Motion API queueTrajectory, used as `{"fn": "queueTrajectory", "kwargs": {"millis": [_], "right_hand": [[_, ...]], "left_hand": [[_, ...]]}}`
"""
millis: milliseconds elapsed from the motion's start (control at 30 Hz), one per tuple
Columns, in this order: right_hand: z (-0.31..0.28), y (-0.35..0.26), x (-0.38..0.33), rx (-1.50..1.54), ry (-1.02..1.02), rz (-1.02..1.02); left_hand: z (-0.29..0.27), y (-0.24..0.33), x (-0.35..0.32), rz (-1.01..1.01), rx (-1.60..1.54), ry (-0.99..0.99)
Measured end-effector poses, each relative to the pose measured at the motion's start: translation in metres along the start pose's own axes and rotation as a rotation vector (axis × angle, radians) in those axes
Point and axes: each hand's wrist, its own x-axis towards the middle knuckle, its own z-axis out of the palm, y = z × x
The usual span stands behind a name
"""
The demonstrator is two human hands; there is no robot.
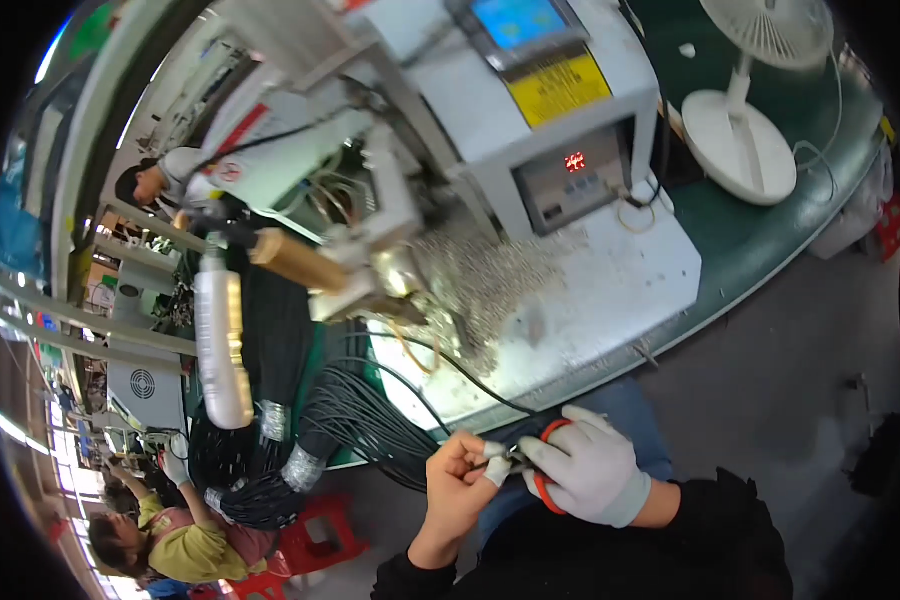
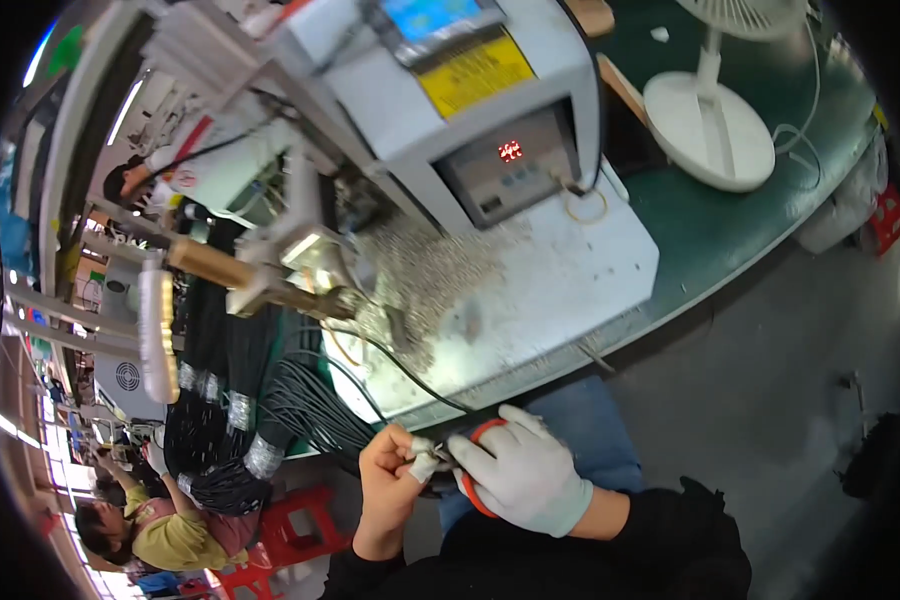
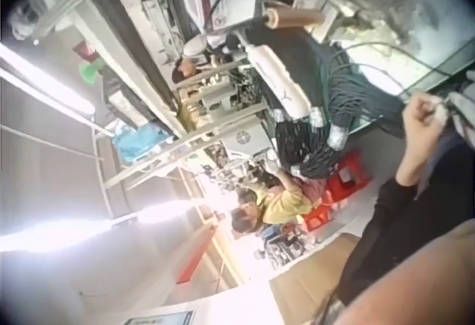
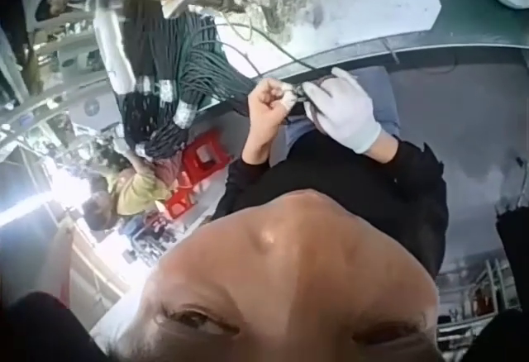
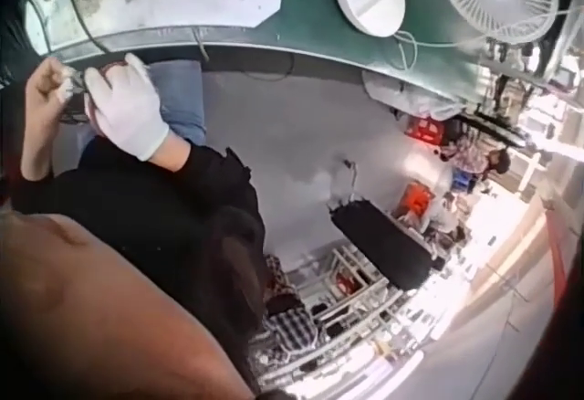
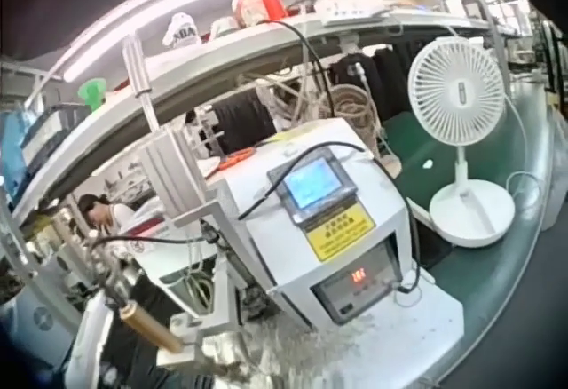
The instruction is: The person uses shears to trim the ends of individual wires from a bundle before inserting them into a machine to be pressed. After the machine cycle, they pull the wires out and set them aside, repeating the process for the rest of the bundle.
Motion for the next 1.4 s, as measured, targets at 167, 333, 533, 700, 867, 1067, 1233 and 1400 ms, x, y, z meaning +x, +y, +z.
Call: {"fn": "queueTrajectory", "kwargs": {"millis": [167,333,533,700,867,1067,1233,1400], "right_hand": [[-0.005,0.011,-0.011,-0.066,-0.017,0.095],[-0.016,0.012,-0.004,-0.066,-0.041,0.051],[-0.016,0.000,0.006,-0.147,-0.038,-0.031],[-0.016,-0.032,0.013,-0.247,-0.196,-0.001],[-0.005,-0.043,0.022,-0.212,-0.245,-0.094],[0.003,-0.068,0.038,0.266,-0.375,0.208],[0.002,-0.071,0.050,0.382,-0.530,0.347],[-0.001,-0.073,0.044,0.434,-0.545,0.377]], "left_hand": [[0.025,0.004,0.013,0.045,0.131,-0.053],[0.030,0.008,0.013,0.067,0.153,-0.062],[0.024,0.011,0.008,0.097,0.013,-0.031],[0.001,0.005,-0.009,0.216,0.127,-0.080],[-0.017,0.007,-0.013,0.268,0.175,-0.076],[-0.034,-0.008,-0.013,0.404,-0.029,0.017],[-0.051,0.003,-0.015,0.651,0.266,-0.024],[-0.052,0.003,-0.018,0.662,0.288,-0.079]]}}
